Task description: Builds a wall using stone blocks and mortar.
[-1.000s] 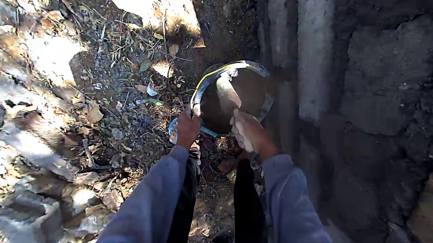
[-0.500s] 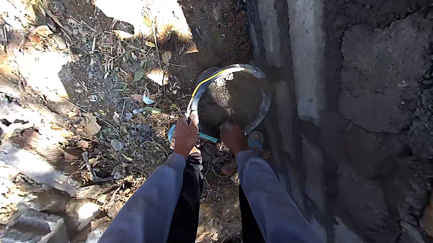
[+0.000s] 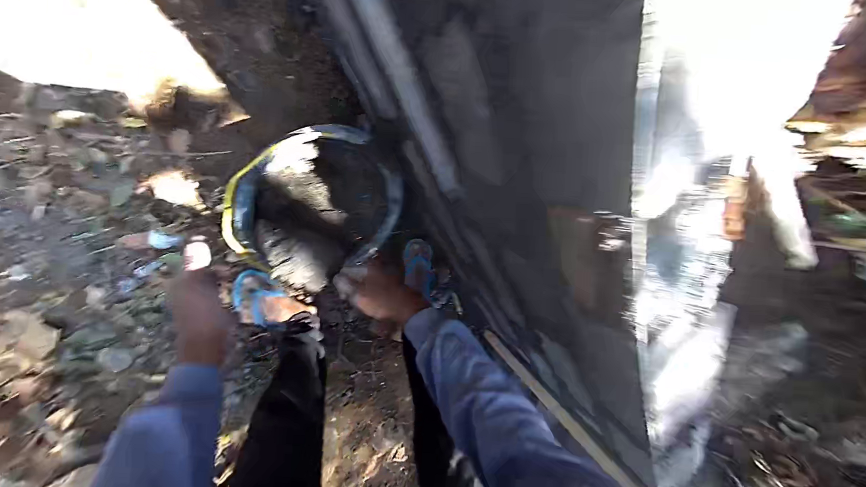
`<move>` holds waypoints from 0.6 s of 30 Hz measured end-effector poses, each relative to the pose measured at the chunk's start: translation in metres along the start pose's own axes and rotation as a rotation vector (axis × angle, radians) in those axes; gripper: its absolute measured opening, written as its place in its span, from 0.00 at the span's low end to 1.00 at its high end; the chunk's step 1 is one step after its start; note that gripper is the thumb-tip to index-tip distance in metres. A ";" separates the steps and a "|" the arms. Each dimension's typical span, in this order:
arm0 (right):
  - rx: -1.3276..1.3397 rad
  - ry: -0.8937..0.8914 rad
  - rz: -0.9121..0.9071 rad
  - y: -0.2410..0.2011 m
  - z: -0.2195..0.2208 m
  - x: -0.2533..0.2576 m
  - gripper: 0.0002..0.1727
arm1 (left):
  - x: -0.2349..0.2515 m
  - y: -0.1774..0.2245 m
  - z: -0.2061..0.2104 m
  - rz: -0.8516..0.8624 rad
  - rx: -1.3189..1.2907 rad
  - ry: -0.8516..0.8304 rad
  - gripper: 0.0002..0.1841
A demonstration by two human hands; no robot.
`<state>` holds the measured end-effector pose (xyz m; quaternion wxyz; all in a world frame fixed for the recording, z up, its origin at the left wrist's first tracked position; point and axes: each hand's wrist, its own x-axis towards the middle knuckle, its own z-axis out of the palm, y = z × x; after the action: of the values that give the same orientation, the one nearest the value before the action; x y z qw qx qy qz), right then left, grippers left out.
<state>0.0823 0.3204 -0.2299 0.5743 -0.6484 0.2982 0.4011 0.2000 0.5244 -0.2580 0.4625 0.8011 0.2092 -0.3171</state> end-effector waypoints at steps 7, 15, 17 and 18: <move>0.193 0.099 -0.098 -0.020 -0.055 -0.229 0.22 | -0.128 0.057 0.056 0.291 -0.238 0.065 0.30; -0.269 1.055 -0.204 0.000 -0.101 -0.355 0.26 | -0.282 0.189 0.218 0.200 -0.524 -0.269 0.43; -0.469 1.199 -0.139 0.006 -0.112 -0.338 0.26 | -0.293 0.204 0.237 0.202 -0.546 -0.296 0.37; -0.507 1.218 -0.142 0.009 -0.119 -0.333 0.27 | -0.296 0.208 0.243 0.198 -0.578 -0.291 0.36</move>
<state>-0.0709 0.1775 0.0554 0.1576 -0.8924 0.4225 -0.0182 0.0439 0.1985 -0.0140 0.7242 0.5995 0.1433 -0.3091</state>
